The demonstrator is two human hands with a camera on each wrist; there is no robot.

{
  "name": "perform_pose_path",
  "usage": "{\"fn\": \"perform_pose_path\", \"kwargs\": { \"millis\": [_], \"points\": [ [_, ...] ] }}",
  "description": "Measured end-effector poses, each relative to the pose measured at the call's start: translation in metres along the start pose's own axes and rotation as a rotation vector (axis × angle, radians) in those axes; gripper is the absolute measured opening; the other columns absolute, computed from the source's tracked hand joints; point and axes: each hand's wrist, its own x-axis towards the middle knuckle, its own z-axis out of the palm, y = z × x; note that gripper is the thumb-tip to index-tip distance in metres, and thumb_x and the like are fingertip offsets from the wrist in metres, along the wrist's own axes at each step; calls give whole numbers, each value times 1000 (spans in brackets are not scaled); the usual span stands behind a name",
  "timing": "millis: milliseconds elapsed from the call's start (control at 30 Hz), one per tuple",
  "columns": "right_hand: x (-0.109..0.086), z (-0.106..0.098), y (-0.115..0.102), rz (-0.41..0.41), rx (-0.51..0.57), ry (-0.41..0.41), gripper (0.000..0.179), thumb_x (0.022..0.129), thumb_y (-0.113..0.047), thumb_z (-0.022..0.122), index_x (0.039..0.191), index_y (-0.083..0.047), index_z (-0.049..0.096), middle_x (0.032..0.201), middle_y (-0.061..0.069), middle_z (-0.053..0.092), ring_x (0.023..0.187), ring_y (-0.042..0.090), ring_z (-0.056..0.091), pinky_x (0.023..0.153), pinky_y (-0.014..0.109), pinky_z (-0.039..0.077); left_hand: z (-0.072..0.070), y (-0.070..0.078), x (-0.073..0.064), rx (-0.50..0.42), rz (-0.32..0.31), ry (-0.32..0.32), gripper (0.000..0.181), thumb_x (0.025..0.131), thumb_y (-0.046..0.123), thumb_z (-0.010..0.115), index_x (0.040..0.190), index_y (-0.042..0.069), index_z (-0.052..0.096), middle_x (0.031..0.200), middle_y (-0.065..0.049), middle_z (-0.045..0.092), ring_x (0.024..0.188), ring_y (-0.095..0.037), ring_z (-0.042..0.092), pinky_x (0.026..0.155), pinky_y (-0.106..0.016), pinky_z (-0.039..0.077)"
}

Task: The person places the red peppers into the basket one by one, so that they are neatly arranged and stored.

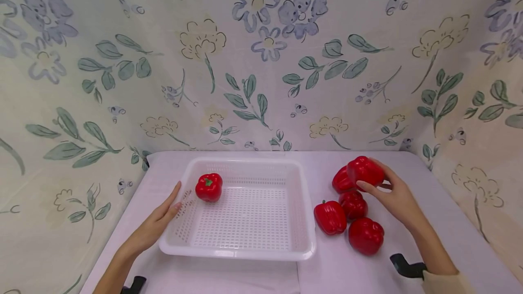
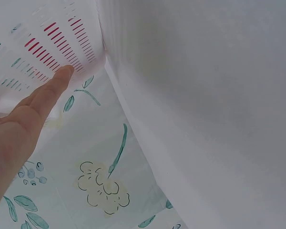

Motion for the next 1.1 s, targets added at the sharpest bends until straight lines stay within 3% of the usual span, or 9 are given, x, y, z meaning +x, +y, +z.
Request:
{"fn": "perform_pose_path", "kwargs": {
  "millis": [100, 300, 600, 800, 867, 1100],
  "points": [
    [4, 1, -24, -42, -16, 1, 96, 93, -41, 75, 167, -21, 18, 158, 33, 36, 131, 57, 41, 86, 70, 57, 0, -1, -1, 2, 1, 2, 66, 113, 28, 41, 168, 20, 6, 174, -15, 14, 151, -49, 31, 109, -58, 49],
    [11, 10, -70, -139, -15, -29, 96, 88, -38, 82, 165, -23, 27, 159, 28, 39, 132, 53, 42, 86, 72, 57, -2, -3, -1, -2, 6, 7, 66, 113, 32, 41, 168, 23, 7, 175, -12, 12, 155, -45, 26, 114, -60, 43],
    [20, 40, -125, -220, -54, -110, 98, 81, -45, 87, 162, -30, 33, 157, 19, 44, 124, 38, 52, 83, 51, 65, -3, -2, 0, -21, -14, -1, 66, 112, 33, 41, 168, 24, 8, 175, -10, 13, 156, -43, 27, 115, -58, 43],
    [29, 63, -147, -304, -65, -164, 91, 79, -42, 88, 157, -22, 45, 152, 17, 49, 126, 37, 51, 89, 59, 61, -3, -1, -1, -37, -29, -3, 66, 112, 30, 42, 168, 22, 7, 175, -12, 13, 153, -47, 31, 110, -54, 49],
    [30, 70, -151, -321, -60, -177, 90, 78, -41, 89, 155, -19, 47, 149, 17, 52, 125, 37, 52, 88, 56, 62, -3, -1, -1, -36, -25, 0, 66, 112, 29, 42, 168, 22, 7, 175, -13, 13, 152, -48, 31, 109, -55, 50],
    [35, 91, -161, -312, -19, -234, 87, 74, -40, 92, 148, -15, 51, 145, 14, 54, 125, 37, 55, 88, 51, 64, -4, 0, 0, -38, -25, 1, 66, 112, 28, 42, 168, 23, 8, 175, -11, 13, 154, -45, 28, 112, -58, 46]
  ]
}}
